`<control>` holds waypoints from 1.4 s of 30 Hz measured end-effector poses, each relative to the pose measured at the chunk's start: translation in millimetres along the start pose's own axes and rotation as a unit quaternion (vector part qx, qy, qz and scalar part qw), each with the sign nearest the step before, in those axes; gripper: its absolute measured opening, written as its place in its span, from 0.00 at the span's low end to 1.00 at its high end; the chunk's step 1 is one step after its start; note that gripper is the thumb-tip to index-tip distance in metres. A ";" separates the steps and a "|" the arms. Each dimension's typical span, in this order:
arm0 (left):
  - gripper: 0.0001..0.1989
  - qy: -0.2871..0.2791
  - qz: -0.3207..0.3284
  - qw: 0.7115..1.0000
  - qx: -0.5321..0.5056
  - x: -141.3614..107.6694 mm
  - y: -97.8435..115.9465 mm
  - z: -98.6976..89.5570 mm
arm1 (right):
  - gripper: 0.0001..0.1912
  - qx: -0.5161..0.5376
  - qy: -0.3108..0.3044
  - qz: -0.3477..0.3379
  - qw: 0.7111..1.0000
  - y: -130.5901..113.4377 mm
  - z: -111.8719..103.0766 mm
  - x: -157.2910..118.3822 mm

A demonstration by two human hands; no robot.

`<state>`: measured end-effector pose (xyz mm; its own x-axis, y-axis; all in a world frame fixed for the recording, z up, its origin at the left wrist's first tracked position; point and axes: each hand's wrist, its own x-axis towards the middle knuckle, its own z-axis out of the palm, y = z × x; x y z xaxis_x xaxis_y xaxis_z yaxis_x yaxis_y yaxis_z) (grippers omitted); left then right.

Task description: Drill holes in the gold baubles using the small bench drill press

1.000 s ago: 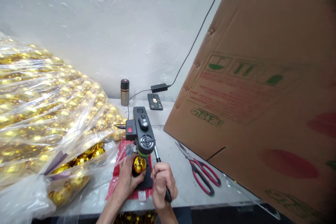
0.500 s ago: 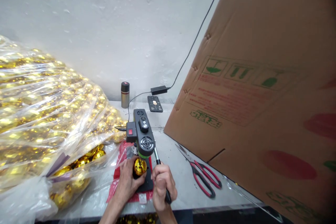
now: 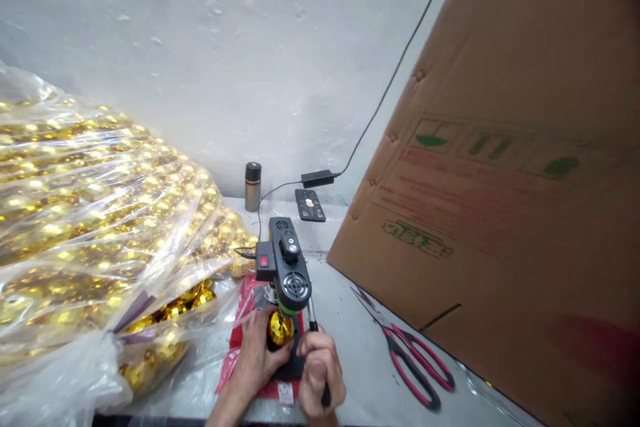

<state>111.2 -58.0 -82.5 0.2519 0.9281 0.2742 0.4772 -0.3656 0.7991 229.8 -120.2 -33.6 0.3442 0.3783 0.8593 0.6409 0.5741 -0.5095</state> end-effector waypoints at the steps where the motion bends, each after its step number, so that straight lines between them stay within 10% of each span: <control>1: 0.24 0.000 -0.003 1.000 0.000 -0.4 -0.2 1.3 | 0.18 -0.005 -0.006 -0.018 1.000 3.9 -0.1 -0.2; 6: 0.25 0.000 -0.011 1.000 0.006 0.3 -1.3 5.8 | 0.19 -0.023 -0.060 -0.110 0.992 7.1 -5.4 16.1; 15: 0.30 -0.045 0.005 0.999 0.003 -18.6 -1.1 -11.2 | 0.13 0.046 -0.077 0.092 0.992 -51.1 -15.2 90.7; 19: 0.30 -0.066 0.095 0.992 0.053 -34.5 -11.3 -50.8 | 0.14 0.054 -0.056 0.065 0.995 -48.7 -10.3 88.5; 24: 0.16 0.145 0.077 0.928 0.333 5.3 -16.6 -125.2 | 0.14 0.053 -0.066 0.045 0.995 -41.5 -11.7 67.5; 31: 0.14 0.028 -0.101 0.844 0.526 58.4 -2.3 -152.9 | 0.14 0.066 -0.058 0.043 0.995 -42.3 -9.0 66.0; 36: 0.19 0.050 -0.106 0.891 0.438 59.1 -9.5 -151.7 | 0.15 0.058 -0.055 0.044 0.996 -46.0 -7.3 68.8; 42: 0.26 0.168 0.029 0.980 0.104 34.6 -14.2 -135.6 | 0.14 0.048 -0.054 0.038 0.997 -52.1 -7.7 75.1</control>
<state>-1.0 -11.1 -11.8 0.0088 0.8632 0.5048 0.6398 -0.3928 0.6606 227.5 -127.3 57.8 0.3100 0.4969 0.8105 0.5453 0.6055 -0.5798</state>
